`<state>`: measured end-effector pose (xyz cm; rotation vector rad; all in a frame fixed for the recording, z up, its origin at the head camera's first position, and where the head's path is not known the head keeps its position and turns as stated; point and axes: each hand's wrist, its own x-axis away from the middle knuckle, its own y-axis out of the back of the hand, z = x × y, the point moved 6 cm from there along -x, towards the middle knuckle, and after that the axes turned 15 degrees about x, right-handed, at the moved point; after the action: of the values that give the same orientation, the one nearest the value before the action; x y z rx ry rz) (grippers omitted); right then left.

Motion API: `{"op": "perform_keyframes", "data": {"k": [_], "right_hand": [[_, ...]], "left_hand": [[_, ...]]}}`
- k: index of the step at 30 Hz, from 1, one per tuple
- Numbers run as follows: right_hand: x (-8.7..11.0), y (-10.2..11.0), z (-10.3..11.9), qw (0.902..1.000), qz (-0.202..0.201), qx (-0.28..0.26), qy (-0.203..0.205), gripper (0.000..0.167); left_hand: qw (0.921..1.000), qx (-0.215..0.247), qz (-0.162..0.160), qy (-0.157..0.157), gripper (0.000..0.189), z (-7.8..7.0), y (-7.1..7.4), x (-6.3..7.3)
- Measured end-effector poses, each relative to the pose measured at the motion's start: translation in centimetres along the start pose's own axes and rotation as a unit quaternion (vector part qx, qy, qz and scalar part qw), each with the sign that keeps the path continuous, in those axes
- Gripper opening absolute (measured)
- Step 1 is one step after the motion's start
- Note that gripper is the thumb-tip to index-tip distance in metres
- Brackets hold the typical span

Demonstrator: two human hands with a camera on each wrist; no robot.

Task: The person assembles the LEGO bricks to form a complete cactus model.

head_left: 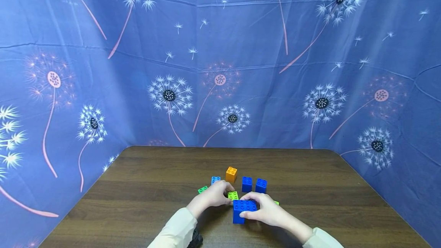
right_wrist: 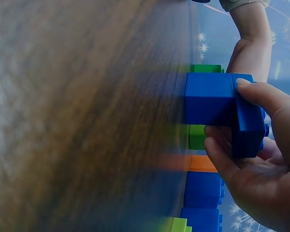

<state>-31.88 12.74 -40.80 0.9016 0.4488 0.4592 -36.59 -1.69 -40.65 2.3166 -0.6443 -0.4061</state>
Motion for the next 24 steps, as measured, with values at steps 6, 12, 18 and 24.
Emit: {"op": "perform_keyframes", "data": {"k": [6,12,18,24], "right_hand": [[-0.3,0.1,-0.3,0.9998,-0.006,0.02,-0.001,0.035],[-0.9,0.4,-0.6,0.9999,-0.005,0.016,0.004,0.038],[-1.3,0.5,-0.8,0.9996,-0.012,0.027,0.001,0.039],[-1.6,0.4,-1.0,0.9994,-0.022,0.024,0.007,0.036]], "left_hand": [[1.0,0.001,-0.002,-0.008,0.029,0.4,0.3,0.0],[1.0,0.002,-0.004,0.006,0.03,0.8,0.8,0.1],[0.9999,0.005,-0.006,0.013,0.036,1.0,1.0,0.1],[0.9999,0.009,-0.007,0.009,0.03,1.0,1.0,0.1]]}}
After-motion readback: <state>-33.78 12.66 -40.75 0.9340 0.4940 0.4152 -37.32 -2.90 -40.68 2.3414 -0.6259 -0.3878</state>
